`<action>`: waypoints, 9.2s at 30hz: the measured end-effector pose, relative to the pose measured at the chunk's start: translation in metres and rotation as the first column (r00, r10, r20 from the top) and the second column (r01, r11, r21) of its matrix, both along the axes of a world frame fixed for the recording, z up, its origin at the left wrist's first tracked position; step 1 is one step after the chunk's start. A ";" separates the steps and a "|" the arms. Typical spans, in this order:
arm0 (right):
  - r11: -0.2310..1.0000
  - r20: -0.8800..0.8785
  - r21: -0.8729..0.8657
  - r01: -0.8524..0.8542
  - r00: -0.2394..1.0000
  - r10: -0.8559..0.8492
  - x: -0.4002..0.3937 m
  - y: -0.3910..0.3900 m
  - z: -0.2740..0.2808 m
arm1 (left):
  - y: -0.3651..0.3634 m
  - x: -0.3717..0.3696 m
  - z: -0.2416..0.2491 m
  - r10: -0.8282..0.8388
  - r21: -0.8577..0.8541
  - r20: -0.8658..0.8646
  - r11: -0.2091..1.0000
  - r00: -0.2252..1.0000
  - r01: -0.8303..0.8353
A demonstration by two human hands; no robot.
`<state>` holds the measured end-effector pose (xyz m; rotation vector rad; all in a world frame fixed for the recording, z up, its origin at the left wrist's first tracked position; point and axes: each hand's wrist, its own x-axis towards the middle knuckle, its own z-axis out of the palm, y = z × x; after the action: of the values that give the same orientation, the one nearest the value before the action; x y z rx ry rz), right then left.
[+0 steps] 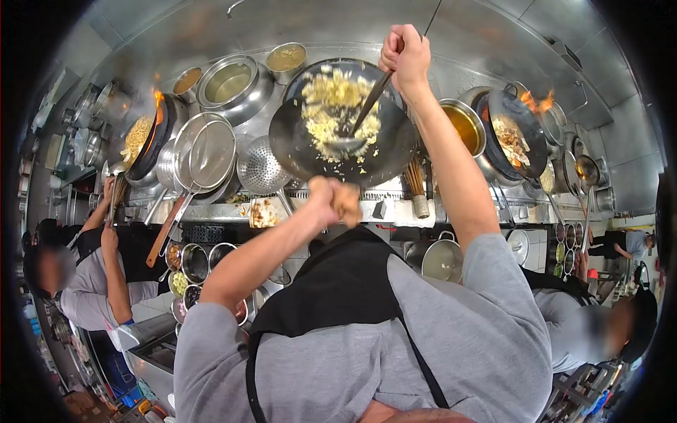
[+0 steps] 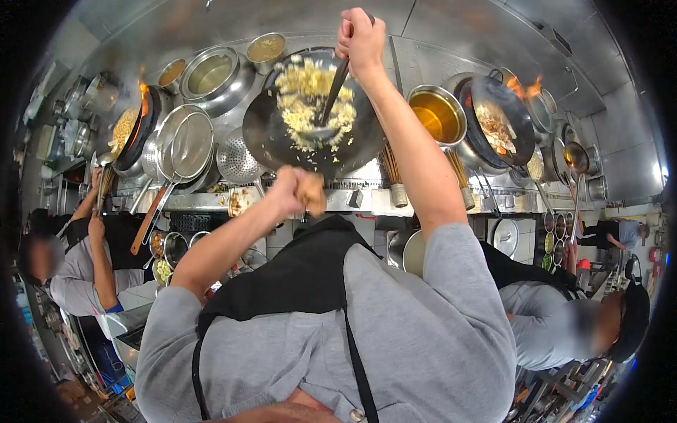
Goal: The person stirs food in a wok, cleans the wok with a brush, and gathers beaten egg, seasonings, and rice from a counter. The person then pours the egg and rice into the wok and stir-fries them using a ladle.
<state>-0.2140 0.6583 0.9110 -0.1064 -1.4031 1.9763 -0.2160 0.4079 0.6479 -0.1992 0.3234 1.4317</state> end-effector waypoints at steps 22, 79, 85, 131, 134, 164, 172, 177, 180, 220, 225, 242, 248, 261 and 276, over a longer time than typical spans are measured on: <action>0.903 -0.390 0.412 0.125 0.920 0.051 0.156 -0.041 0.136 | 0.086 -0.043 -0.072 0.258 -0.293 -0.362 0.881 0.896 -0.372; 0.983 -0.183 -0.098 0.154 0.968 -0.170 0.058 0.016 -0.019 | 0.056 0.014 0.118 0.134 -0.635 -0.168 0.743 0.977 -0.211; 0.915 -0.290 0.268 0.301 0.931 -0.221 0.036 -0.058 -0.069 | 0.025 0.012 -0.063 0.240 -0.277 -0.414 0.886 0.878 -0.372; 0.761 -0.195 0.643 0.085 0.979 0.055 0.005 -0.016 -0.111 | -0.070 -0.001 -0.018 0.316 -0.081 -0.303 0.931 0.899 -0.355; 0.829 0.017 0.534 -0.167 0.982 0.187 0.001 0.010 -0.084 | -0.078 -0.003 -0.021 0.270 -0.148 -0.389 0.926 0.881 -0.348; 0.989 -0.246 -0.007 0.148 0.958 -0.145 0.075 -0.029 -0.014 | 0.059 -0.008 0.089 0.149 -0.648 -0.214 0.718 0.965 -0.254; 0.874 -0.392 0.413 0.255 0.916 -0.081 0.047 -0.056 -0.046 | -0.008 0.037 -0.045 0.064 -0.653 -0.304 0.713 0.951 -0.256; 0.993 -0.053 0.082 0.082 0.996 -0.078 0.010 -0.032 0.003 | 0.017 0.000 0.067 0.096 -0.307 -0.048 0.946 0.994 -0.106; 0.982 -0.182 0.145 0.117 0.979 -0.089 -0.034 -0.034 -0.027 | 0.049 -0.024 0.014 0.181 -0.450 -0.351 0.828 0.919 -0.335; 0.918 -0.124 0.394 -0.051 0.986 0.108 0.053 0.012 -0.017 | -0.109 0.004 -0.037 0.312 -0.074 -0.319 0.933 0.895 -0.351; 0.901 -0.177 0.051 0.430 0.892 -0.416 0.036 0.020 -0.079 | -0.058 -0.006 -0.021 0.422 -0.293 -0.394 0.785 0.817 -0.546; 0.970 -0.103 0.093 0.227 0.971 -0.217 0.020 -0.004 -0.041 | 0.093 -0.020 0.002 0.250 -0.578 -0.243 0.739 0.937 -0.347; 0.973 -0.166 0.026 0.228 0.961 -0.221 0.048 -0.036 -0.004 | 0.055 -0.010 0.076 0.219 -0.554 -0.265 0.763 0.939 -0.334; 0.981 -0.072 0.167 0.095 0.994 -0.084 -0.011 -0.048 -0.011 | 0.024 -0.017 0.080 0.134 -0.444 -0.162 0.875 0.978 -0.193; 0.580 0.363 -0.812 0.064 0.834 0.416 0.164 -0.122 -0.187 | 0.052 -0.039 -0.079 0.319 -0.297 -0.512 0.805 0.797 -0.513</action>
<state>-0.0503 0.5359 0.7237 -1.0329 -0.6596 2.7763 -0.2549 0.4597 0.5692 -0.3157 1.0292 1.8460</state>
